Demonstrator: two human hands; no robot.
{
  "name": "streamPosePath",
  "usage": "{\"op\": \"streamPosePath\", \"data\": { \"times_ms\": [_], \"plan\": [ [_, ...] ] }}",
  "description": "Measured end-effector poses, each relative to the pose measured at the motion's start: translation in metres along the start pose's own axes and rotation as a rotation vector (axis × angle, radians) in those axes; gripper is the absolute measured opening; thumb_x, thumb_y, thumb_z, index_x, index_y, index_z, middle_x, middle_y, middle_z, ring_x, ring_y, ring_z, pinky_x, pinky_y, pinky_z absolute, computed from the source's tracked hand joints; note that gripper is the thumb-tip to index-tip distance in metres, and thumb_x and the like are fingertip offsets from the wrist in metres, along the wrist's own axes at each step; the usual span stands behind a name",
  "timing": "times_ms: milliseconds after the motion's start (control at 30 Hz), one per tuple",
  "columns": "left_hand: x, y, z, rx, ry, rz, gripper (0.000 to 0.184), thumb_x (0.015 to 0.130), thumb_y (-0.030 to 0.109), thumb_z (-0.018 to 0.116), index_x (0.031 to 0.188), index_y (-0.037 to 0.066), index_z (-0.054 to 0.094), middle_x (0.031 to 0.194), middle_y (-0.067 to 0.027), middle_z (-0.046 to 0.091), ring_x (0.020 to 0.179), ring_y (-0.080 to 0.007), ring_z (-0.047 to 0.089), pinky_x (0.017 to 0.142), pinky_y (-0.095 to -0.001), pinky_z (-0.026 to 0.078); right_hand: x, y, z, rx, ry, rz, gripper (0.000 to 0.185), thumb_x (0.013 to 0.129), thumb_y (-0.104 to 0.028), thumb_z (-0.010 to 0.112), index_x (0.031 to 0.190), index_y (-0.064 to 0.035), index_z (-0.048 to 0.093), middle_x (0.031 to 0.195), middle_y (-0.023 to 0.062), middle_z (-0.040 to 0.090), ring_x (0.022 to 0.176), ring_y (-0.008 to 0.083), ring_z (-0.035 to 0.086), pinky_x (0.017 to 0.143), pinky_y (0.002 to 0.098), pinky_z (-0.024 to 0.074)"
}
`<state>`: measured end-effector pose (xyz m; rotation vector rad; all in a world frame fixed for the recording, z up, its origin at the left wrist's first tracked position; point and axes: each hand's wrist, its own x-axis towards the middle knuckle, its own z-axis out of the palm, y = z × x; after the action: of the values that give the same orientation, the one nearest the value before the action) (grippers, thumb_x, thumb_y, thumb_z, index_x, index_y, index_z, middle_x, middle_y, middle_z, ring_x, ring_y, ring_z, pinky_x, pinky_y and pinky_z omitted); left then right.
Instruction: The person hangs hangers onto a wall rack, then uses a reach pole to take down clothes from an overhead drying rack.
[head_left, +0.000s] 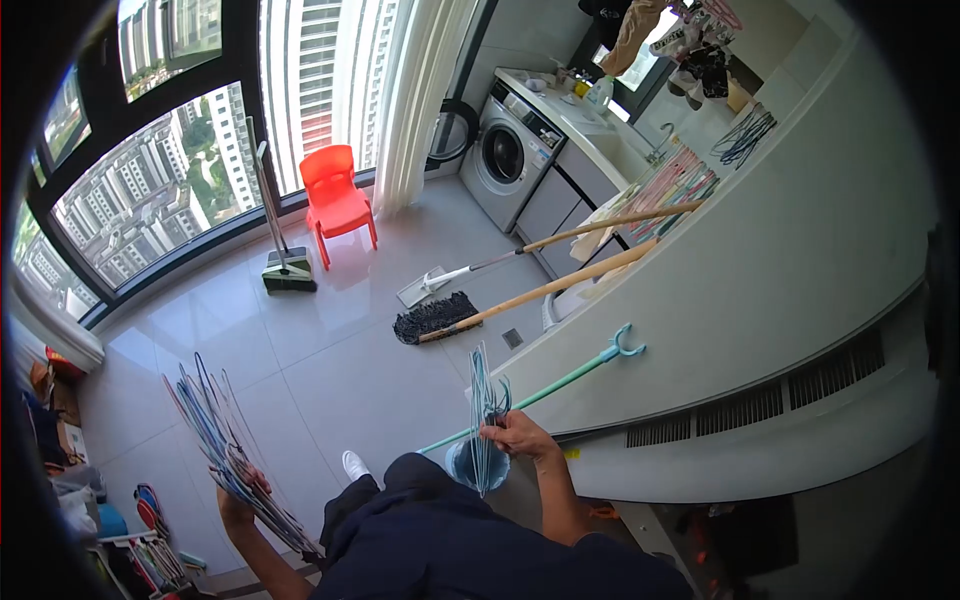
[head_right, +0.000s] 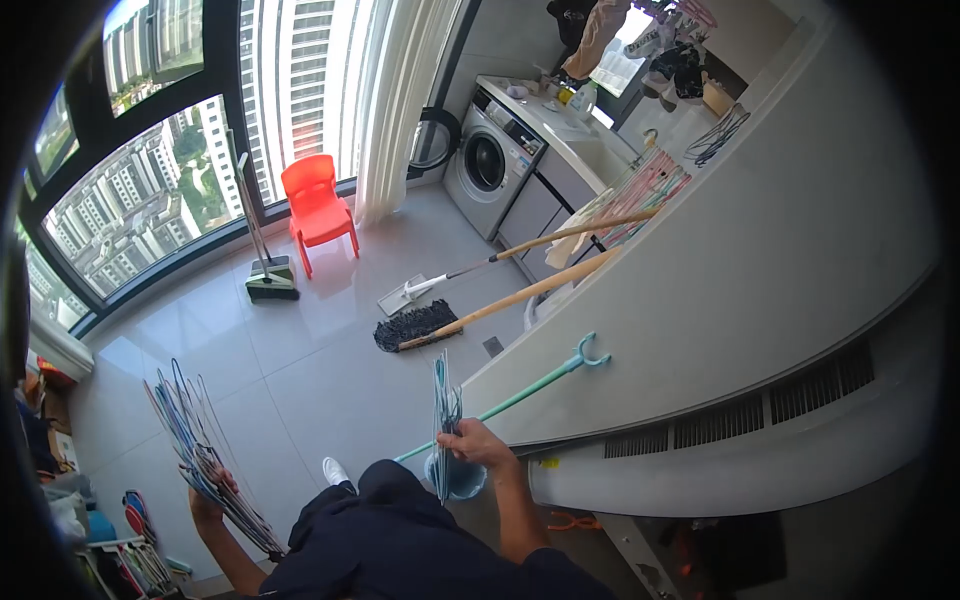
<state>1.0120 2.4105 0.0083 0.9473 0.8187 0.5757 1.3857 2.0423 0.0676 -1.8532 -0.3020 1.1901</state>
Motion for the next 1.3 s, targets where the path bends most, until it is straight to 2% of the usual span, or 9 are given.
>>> {"op": "streamPosePath", "data": {
  "times_ms": [433, 567, 900, 1000, 1167, 1200, 1233, 1267, 1300],
  "plan": [
    [0.307, 0.059, 0.142, 0.195, -0.312, -0.267, 0.019, 0.070, 0.012, 0.070, 0.078, 0.003, 0.055, 0.062, -0.0116, 0.058, 0.050, -0.0252, 0.059, 0.046, -0.0357, 0.051, 0.125, -0.053, -0.056, 0.351, 0.466, -0.064, 0.026, 0.089, -0.023, 0.067, 0.078, 0.0008, 0.064, 0.053, -0.0021, 0.048, 0.042, 0.0053, 0.041, 0.039, 0.0241, 0.0302],
    [0.391, 0.068, 0.209, 0.244, -0.478, -0.303, 0.018, 0.071, 0.011, 0.069, 0.077, 0.002, 0.055, 0.060, -0.0128, 0.057, 0.049, -0.0259, 0.060, 0.044, -0.0354, 0.049, 0.155, -0.106, -0.080, 0.276, 0.511, 0.039, 0.026, 0.090, -0.024, 0.066, 0.079, -0.0001, 0.063, 0.054, -0.0015, 0.050, 0.045, 0.0060, 0.043, 0.041, 0.0239, 0.0336],
    [0.556, 0.072, 0.342, 0.320, -0.816, -0.401, 0.021, 0.069, 0.006, 0.072, 0.075, 0.001, 0.053, 0.056, -0.0131, 0.055, 0.046, -0.0287, 0.059, 0.041, -0.0396, 0.050, 0.208, -0.169, -0.125, 0.288, 0.566, -0.074, 0.023, 0.091, -0.026, 0.065, 0.083, -0.0032, 0.065, 0.057, -0.0038, 0.048, 0.047, 0.0048, 0.039, 0.044, 0.0230, 0.0324],
    [0.608, 0.067, 0.369, 0.304, -0.897, -0.561, 0.022, 0.068, 0.005, 0.073, 0.077, 0.001, 0.053, 0.059, -0.0126, 0.057, 0.049, -0.0284, 0.060, 0.043, -0.0396, 0.050, 0.192, -0.206, -0.125, 0.364, 0.656, -0.140, 0.023, 0.091, -0.024, 0.064, 0.090, -0.0009, 0.064, 0.063, -0.0041, 0.050, 0.049, 0.0035, 0.038, 0.044, 0.0212, 0.0299],
    [0.671, 0.074, 0.419, 0.334, -1.016, -0.593, 0.031, 0.076, 0.013, 0.068, 0.099, 0.001, 0.052, 0.059, -0.0101, 0.056, 0.048, -0.0271, 0.059, 0.043, -0.0388, 0.049, 0.127, -0.294, -0.156, 0.428, 0.965, -0.336, 0.019, 0.095, -0.017, 0.058, 0.094, 0.0014, 0.062, 0.062, -0.0054, 0.045, 0.049, 0.0020, 0.035, 0.043, 0.0195, 0.0252],
    [0.679, 0.081, 0.430, 0.356, -1.045, -0.593, 0.027, 0.075, 0.012, 0.068, 0.094, 0.003, 0.052, 0.061, -0.0103, 0.056, 0.049, -0.0273, 0.059, 0.044, -0.0395, 0.050, 0.113, -0.313, -0.167, 0.403, 1.007, -0.361, 0.017, 0.096, -0.015, 0.056, 0.093, 0.0011, 0.061, 0.063, -0.0051, 0.045, 0.049, 0.0015, 0.034, 0.042, 0.0191, 0.0243],
    [0.684, 0.089, 0.440, 0.377, -1.068, -0.594, 0.023, 0.074, 0.011, 0.068, 0.089, 0.004, 0.052, 0.062, -0.0104, 0.055, 0.050, -0.0275, 0.059, 0.045, -0.0403, 0.051, 0.100, -0.324, -0.181, 0.364, 1.061, -0.341, 0.018, 0.095, -0.016, 0.056, 0.094, 0.0013, 0.061, 0.080, 0.0015, 0.057, 0.049, 0.0016, 0.036, 0.043, 0.0178, 0.0276],
    [0.689, 0.093, 0.446, 0.396, -1.087, -0.596, 0.020, 0.072, 0.010, 0.067, 0.084, 0.006, 0.052, 0.064, -0.0105, 0.055, 0.051, -0.0278, 0.059, 0.046, -0.0410, 0.052, 0.093, -0.341, -0.195, 0.323, 1.125, -0.389, 0.018, 0.094, -0.017, 0.056, 0.093, 0.0012, 0.060, 0.082, 0.0026, 0.057, 0.049, 0.0014, 0.036, 0.042, 0.0176, 0.0269],
    [0.704, 0.084, 0.445, 0.406, -1.111, -0.566, 0.025, 0.081, 0.015, 0.064, 0.097, 0.000, 0.052, 0.056, -0.0108, 0.054, 0.047, -0.0273, 0.059, 0.042, -0.0394, 0.049, 0.083, -0.348, -0.214, 0.312, 1.106, -0.428, 0.019, 0.095, -0.017, 0.056, 0.093, 0.0008, 0.059, 0.085, 0.0030, 0.058, 0.049, 0.0012, 0.037, 0.042, 0.0172, 0.0275]
  ]
}}
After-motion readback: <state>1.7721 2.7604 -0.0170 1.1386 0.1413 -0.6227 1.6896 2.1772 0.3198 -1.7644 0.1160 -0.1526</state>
